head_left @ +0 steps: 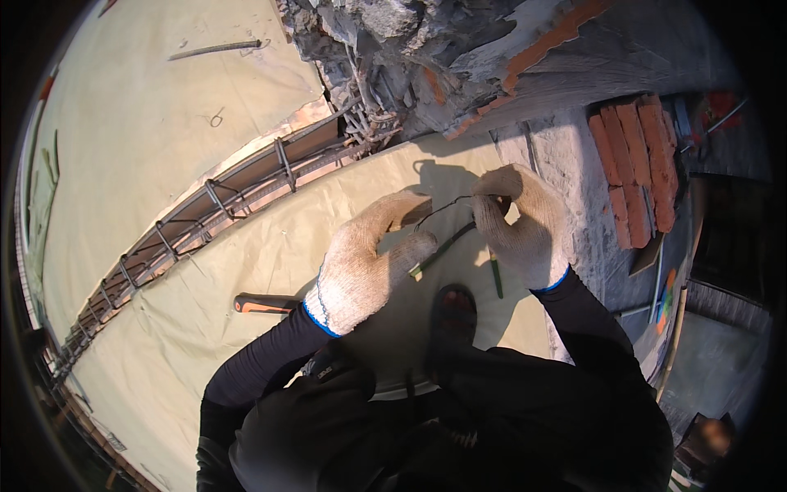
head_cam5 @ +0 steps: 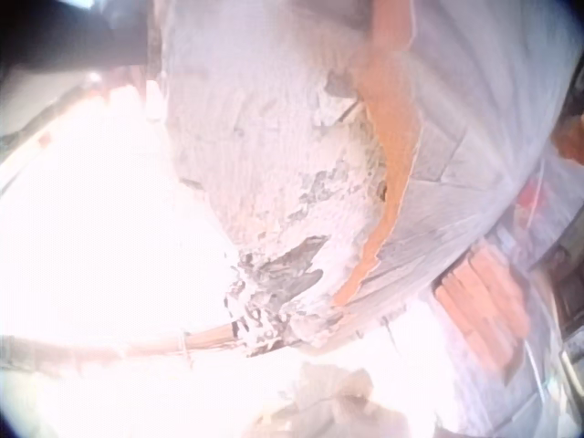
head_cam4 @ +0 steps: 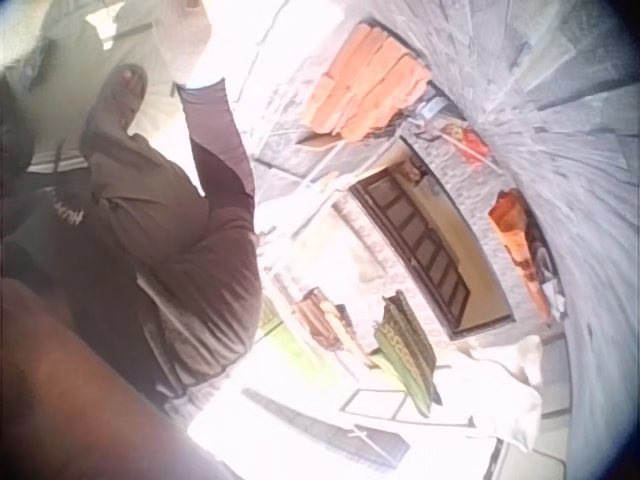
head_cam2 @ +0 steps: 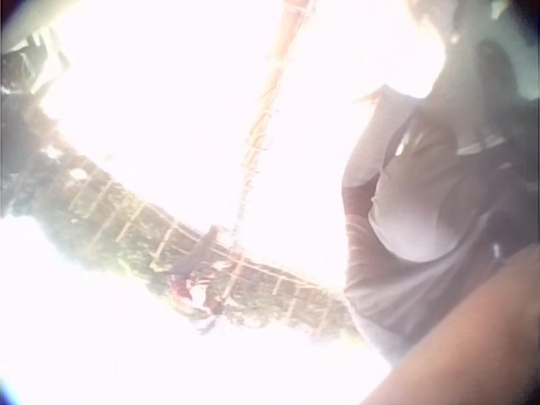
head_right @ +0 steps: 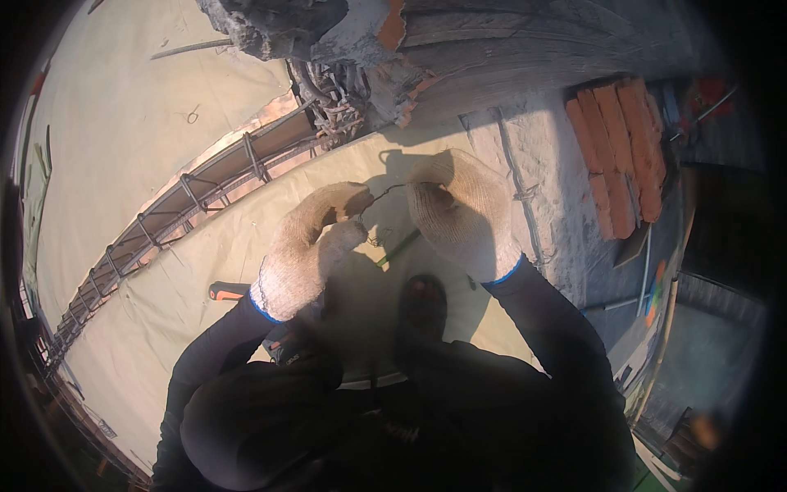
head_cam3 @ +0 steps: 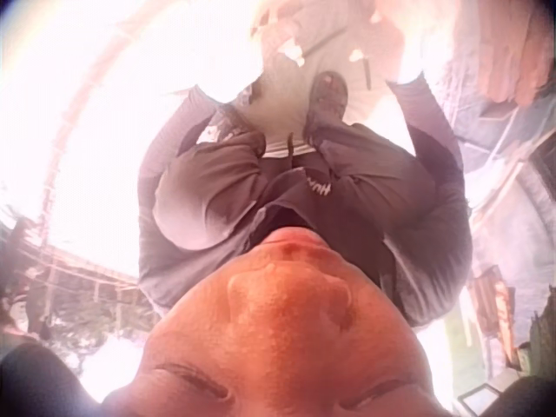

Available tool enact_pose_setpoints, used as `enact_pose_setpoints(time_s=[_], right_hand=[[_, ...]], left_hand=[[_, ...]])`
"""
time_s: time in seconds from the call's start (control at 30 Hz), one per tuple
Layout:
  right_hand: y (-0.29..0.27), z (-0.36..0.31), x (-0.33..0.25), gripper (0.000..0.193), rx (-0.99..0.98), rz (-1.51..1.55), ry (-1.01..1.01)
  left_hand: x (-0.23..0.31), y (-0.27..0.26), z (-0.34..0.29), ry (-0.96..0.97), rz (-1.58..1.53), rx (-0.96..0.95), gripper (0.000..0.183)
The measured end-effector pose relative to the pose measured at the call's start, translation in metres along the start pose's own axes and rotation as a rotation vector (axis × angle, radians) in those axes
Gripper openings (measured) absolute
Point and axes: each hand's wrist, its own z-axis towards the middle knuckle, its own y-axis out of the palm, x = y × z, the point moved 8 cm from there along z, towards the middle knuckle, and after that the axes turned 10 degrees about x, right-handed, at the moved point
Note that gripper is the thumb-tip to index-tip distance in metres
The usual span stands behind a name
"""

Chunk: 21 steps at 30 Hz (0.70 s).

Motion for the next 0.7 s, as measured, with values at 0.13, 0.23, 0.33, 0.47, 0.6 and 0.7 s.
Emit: enact_pose_setpoints(time_s=[0.13, 0.23, 0.33, 0.47, 0.6, 0.7], right_hand=[[-0.003, 0.007, -0.033, 0.024, -0.014, 0.101, 0.088], [-0.002, 0.007, -0.043, 0.025, -0.014, 0.056, 0.062], [0.003, 0.0, -0.049, 0.022, 0.007, 0.032, -0.121], [0.01, 0.004, -0.053, 0.02, -0.03, 0.096, -0.087], [0.018, 0.001, -0.034, 0.015, -0.106, 0.277, 0.237], [0.016, 0.007, -0.043, 0.014, -0.172, 0.227, -0.024]], left_hand=[[-0.019, 0.008, 0.002, -0.111, -0.292, 0.022, 0.032], [-0.022, 0.01, -0.009, -0.247, -0.588, 0.118, 0.024], [-0.031, 0.008, -0.01, -0.339, -0.743, 0.139, 0.022], [-0.026, -0.001, -0.009, -0.317, -0.585, 0.148, 0.016], [-0.03, -0.001, -0.011, -0.355, -0.604, 0.098, 0.016], [-0.031, -0.002, -0.016, -0.476, -0.695, 0.079, 0.016]])
